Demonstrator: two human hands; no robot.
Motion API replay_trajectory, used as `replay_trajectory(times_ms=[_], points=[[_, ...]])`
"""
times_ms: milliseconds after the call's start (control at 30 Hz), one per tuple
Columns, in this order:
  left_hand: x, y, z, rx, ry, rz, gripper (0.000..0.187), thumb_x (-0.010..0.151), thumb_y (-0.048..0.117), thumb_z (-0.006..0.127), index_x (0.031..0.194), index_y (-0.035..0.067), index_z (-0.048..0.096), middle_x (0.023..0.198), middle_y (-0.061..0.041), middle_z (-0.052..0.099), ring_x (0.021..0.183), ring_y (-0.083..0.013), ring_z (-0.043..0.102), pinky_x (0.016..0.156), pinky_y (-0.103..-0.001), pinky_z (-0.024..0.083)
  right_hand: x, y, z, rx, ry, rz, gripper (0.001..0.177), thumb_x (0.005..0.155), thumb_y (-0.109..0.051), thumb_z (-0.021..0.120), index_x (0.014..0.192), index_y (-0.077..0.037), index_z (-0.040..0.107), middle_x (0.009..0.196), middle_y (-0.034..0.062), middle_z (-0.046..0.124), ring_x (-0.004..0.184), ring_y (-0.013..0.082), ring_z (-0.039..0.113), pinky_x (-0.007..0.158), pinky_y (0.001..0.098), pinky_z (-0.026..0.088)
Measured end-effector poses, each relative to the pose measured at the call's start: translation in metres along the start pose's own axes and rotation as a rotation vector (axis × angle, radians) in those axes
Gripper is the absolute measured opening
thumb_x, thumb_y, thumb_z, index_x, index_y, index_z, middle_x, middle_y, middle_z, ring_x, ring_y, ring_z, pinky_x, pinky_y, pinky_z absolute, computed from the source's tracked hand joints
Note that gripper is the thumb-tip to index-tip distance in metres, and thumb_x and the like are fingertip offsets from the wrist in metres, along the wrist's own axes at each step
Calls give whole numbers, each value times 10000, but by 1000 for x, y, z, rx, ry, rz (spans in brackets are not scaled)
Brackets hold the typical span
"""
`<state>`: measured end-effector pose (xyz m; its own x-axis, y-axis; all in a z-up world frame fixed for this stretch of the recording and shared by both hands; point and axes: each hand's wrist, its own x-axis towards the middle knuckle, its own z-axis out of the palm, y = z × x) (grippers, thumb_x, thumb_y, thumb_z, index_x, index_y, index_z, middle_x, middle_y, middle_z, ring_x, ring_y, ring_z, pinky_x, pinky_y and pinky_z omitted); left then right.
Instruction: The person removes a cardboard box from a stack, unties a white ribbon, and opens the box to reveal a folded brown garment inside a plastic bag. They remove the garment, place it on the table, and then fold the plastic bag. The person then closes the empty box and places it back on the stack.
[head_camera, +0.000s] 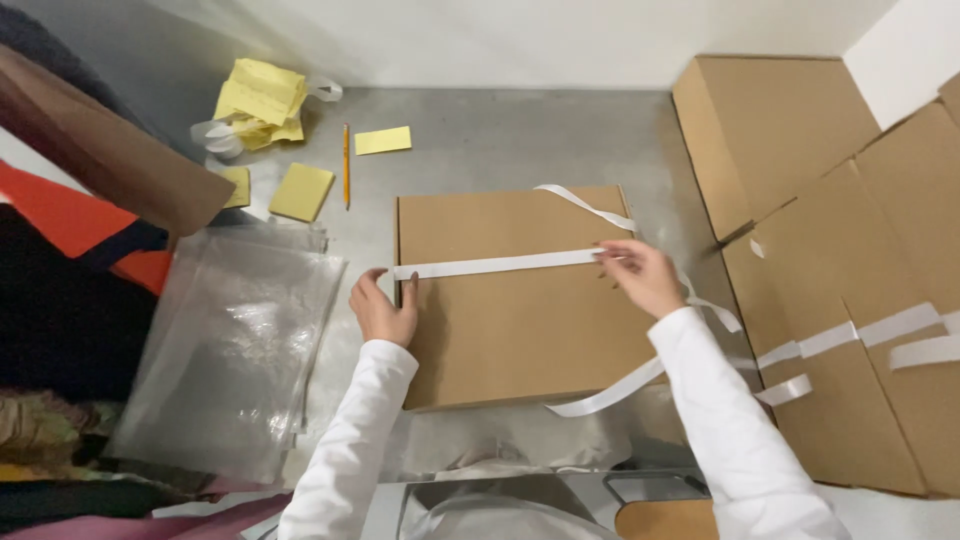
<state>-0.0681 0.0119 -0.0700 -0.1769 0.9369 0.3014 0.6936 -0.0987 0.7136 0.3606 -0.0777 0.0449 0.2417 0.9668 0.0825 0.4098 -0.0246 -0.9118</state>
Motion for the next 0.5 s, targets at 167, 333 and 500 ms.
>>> replay_trajectory(times_ms=[167, 333, 500], points=[[-9, -43, -10, -346, -463, -663, 801, 843, 669, 882, 1398, 198, 548, 1258, -153, 732, 1099, -378, 763, 893, -450, 651, 38, -43, 131, -220, -258, -205, 366, 875, -175, 878, 1235, -172, 812, 1146, 105, 786, 860, 268, 776, 763, 355, 623], [2, -46, 6, -523, -596, -821, 1069, 740, 793, 925, 1491, 118, 574, 1304, -247, 729, 1099, -405, 780, 891, -502, 673, 60, -66, 196, -325, -526, -75, 662, 838, -375, 931, 1425, -276, 644, 1222, 27, 659, 1050, 317, 727, 934, 437, 597], [20, 42, -65, -634, -716, -918, 1192, 711, 580, 974, 1587, -66, 488, 1421, -333, 646, 1233, -444, 708, 938, -517, 635, 82, -49, 219, -492, -574, -116, 427, 783, -403, 958, 1086, -225, 715, 875, -34, 633, 912, 230, 719, 840, 371, 592]])
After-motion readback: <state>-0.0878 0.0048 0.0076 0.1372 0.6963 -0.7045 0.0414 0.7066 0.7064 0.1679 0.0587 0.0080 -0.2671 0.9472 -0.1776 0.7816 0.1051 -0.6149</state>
